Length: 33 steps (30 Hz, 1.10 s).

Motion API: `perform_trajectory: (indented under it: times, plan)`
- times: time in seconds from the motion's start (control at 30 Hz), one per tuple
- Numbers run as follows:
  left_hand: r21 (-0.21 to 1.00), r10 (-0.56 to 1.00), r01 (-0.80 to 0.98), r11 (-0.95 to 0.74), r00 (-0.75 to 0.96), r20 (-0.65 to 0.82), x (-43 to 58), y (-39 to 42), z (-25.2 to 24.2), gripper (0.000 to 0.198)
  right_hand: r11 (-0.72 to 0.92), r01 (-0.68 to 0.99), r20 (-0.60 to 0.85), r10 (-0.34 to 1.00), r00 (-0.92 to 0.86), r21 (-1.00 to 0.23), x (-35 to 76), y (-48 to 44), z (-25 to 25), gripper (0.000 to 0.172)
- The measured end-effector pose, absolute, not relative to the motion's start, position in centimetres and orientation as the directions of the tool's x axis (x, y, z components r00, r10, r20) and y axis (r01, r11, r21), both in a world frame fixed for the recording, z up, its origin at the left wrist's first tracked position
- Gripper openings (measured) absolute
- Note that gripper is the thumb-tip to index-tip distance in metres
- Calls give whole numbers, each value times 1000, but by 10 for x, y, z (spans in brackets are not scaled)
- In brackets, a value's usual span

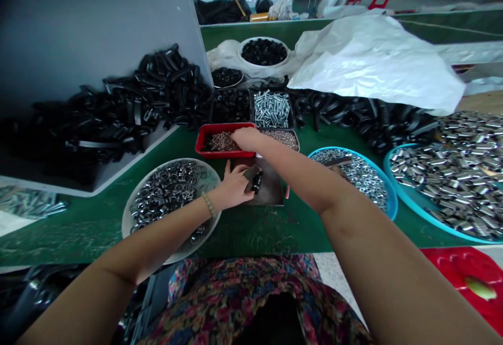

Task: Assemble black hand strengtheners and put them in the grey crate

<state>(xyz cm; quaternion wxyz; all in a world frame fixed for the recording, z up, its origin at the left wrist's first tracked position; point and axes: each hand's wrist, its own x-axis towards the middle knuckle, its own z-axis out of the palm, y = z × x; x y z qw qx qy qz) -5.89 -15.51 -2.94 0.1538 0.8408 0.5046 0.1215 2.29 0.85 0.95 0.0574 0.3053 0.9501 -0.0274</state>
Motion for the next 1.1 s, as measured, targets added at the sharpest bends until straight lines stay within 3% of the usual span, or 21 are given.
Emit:
perform_trajectory:
  times: [0.23, 0.43, 0.57, 0.67, 0.77, 0.87, 0.97, 1.1]
  plan:
    - [436, 913, 824, -360, 408, -17, -55, -153, -28, 58, 806, 582, 14, 587, -810, -106, 38, 9, 10, 19]
    - [455, 937, 833, -314, 348, 10, -51, -152, -28, 66, 740, 629, 119, 665, -737, -237, 49, 0, 13, 20]
    - [483, 944, 824, -295, 330, 15, -50, -154, -28, 67, 602, 618, 200, 779, -595, -505, 81, -31, 15, 19]
    - [490, 936, 814, -313, 351, 15, -51, -155, -27, 65, 449, 538, 81, 816, -573, -713, 115, -62, 9, 15]
    - [482, 942, 825, -295, 336, 1, -51, -155, -26, 65, 231, 537, -147, 808, -570, -812, 136, -84, -4, 15]
    - [465, 948, 839, -283, 319, 0, -50, -155, -26, 64, 205, 627, -223, 815, -534, -752, 137, -89, -15, 12]
    - [456, 944, 839, -297, 330, 9, -50, -155, -26, 65, 340, 735, -188, 825, -532, -586, 131, -86, -18, 15]
    - [450, 943, 838, -308, 333, 25, -50, -155, -27, 67, 441, 760, -112, 828, -550, -477, 125, -90, -14, 16]
